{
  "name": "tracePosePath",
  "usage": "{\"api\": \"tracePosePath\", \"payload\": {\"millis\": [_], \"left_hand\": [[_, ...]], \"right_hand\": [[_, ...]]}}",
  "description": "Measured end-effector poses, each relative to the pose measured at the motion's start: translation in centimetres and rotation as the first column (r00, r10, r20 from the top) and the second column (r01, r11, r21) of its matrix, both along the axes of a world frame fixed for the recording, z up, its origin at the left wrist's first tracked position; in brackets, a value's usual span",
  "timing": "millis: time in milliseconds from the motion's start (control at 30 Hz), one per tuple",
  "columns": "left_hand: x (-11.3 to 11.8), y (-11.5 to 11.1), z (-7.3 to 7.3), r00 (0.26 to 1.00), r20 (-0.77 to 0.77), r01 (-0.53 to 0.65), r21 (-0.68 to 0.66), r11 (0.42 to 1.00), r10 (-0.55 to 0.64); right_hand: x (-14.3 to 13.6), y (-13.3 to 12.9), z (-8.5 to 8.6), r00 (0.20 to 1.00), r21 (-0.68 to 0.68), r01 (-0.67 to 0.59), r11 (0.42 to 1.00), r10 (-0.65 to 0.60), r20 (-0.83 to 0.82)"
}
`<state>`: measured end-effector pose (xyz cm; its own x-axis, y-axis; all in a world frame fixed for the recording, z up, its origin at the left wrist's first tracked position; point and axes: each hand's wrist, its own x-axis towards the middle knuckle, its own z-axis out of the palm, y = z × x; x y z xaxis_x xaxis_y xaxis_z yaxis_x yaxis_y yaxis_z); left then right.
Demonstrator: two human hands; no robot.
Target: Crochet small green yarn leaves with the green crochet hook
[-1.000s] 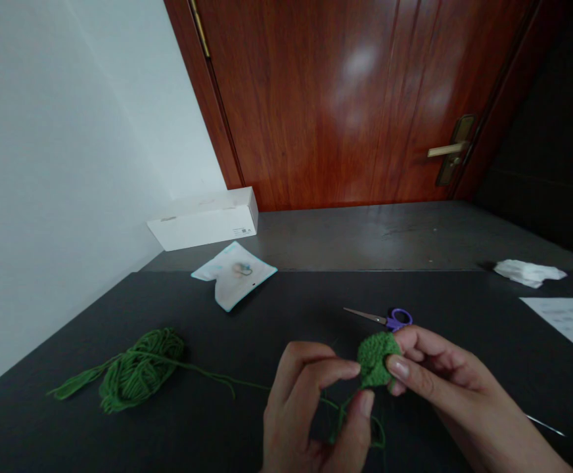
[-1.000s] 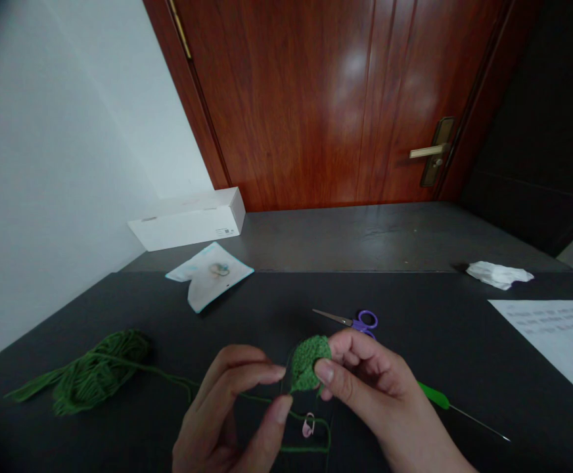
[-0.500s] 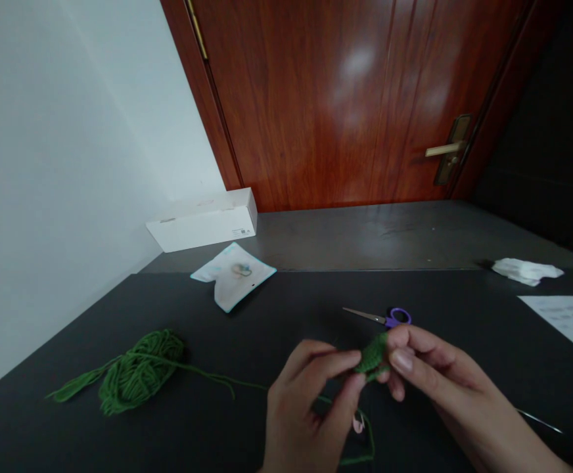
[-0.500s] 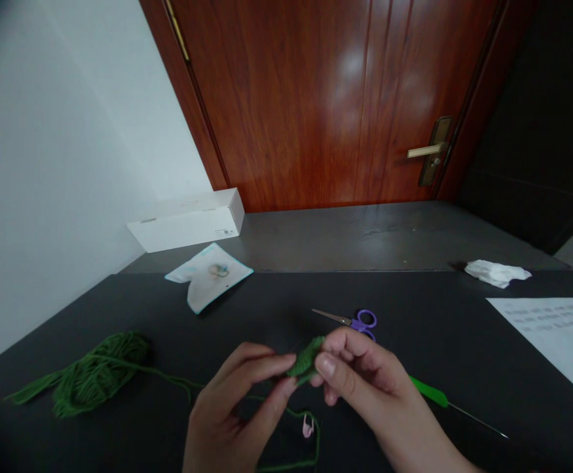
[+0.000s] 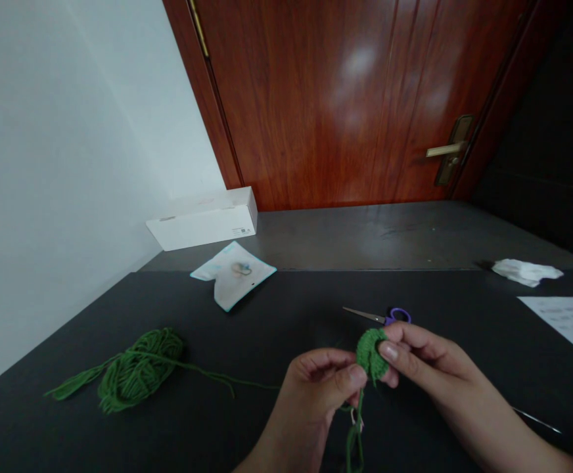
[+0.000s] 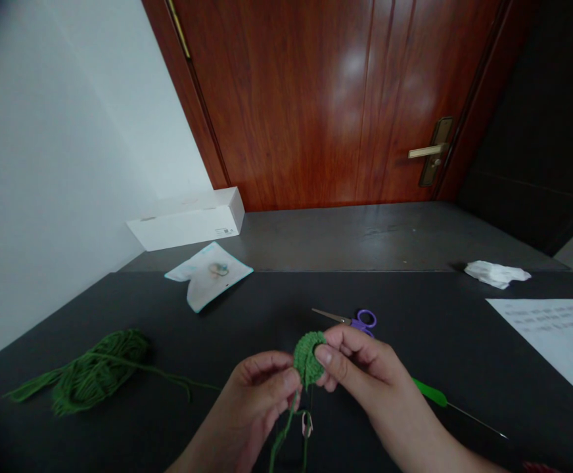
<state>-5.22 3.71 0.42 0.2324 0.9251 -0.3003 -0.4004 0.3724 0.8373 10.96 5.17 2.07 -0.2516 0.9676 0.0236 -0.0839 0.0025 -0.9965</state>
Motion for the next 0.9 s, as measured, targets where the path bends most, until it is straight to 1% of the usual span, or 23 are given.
{"api": "tracePosePath", "payload": {"millis": [67,200,233,300,333,400,433,500,567,600,633,700,767,900], "left_hand": [[-0.1,0.1,0.0,0.998,-0.059,-0.003,0.070,0.998,0.007],[-0.3,0.3,-0.4,0.977,-0.177,-0.074,0.256,0.964,0.122],[-0.4,0.3,-0.5,0.970,-0.189,-0.093,0.285,0.954,0.151],[-0.4,0.2,-0.5,0.958,-0.203,-0.136,0.307,0.942,0.204],[-0.4,0.2,-0.4,0.951,-0.208,-0.161,0.303,0.939,0.230],[-0.5,0.2,-0.2,0.937,-0.218,-0.217,0.252,0.943,0.274],[-0.5,0.3,-0.1,0.931,-0.223,-0.240,0.220,0.946,0.289],[-0.6,0.4,0.1,0.924,-0.230,-0.272,0.162,0.949,0.304],[-0.6,0.5,0.0,0.928,-0.221,-0.277,0.127,0.953,0.299],[-0.6,0.5,0.0,0.933,-0.211,-0.271,0.119,0.955,0.291],[-0.6,0.6,-0.1,0.940,-0.199,-0.261,0.106,0.959,0.278],[-0.5,0.7,-0.4,0.951,-0.178,-0.240,0.081,0.967,0.251],[-0.4,0.8,-0.6,0.958,-0.158,-0.232,0.063,0.971,0.239],[-0.2,0.8,-1.3,0.973,-0.152,-0.176,0.015,0.984,0.176]], "right_hand": [[-0.1,0.0,-0.1,0.999,-0.037,-0.018,0.999,0.016,-0.037],[-0.3,0.0,-0.9,0.979,-0.108,-0.200,0.974,0.195,-0.054],[-0.4,0.0,-1.2,0.976,-0.124,-0.218,0.968,0.215,-0.038],[-0.4,-0.1,-1.6,0.981,-0.137,-0.191,0.972,0.193,0.007],[-0.3,-0.1,-1.6,0.985,-0.129,-0.165,0.978,0.170,0.032],[-0.1,0.0,-1.5,0.985,-0.080,-0.136,0.987,0.144,0.099],[0.1,0.2,-1.5,0.981,-0.036,-0.120,0.992,0.124,0.150],[0.7,0.8,-1.4,0.953,0.115,-0.056,0.992,0.019,0.303],[1.4,1.7,-1.7,0.893,0.280,0.007,0.960,-0.132,0.430],[1.7,2.2,-2.0,0.864,0.340,0.025,0.940,-0.191,0.466],[2.0,2.7,-2.2,0.851,0.359,0.028,0.933,-0.210,0.481],[2.4,3.4,-2.6,0.850,0.371,0.019,0.928,-0.210,0.484],[2.4,3.6,-2.7,0.866,0.359,-0.005,0.933,-0.175,0.468],[1.7,2.9,-2.0,0.930,0.254,-0.046,0.966,-0.052,0.364]]}}
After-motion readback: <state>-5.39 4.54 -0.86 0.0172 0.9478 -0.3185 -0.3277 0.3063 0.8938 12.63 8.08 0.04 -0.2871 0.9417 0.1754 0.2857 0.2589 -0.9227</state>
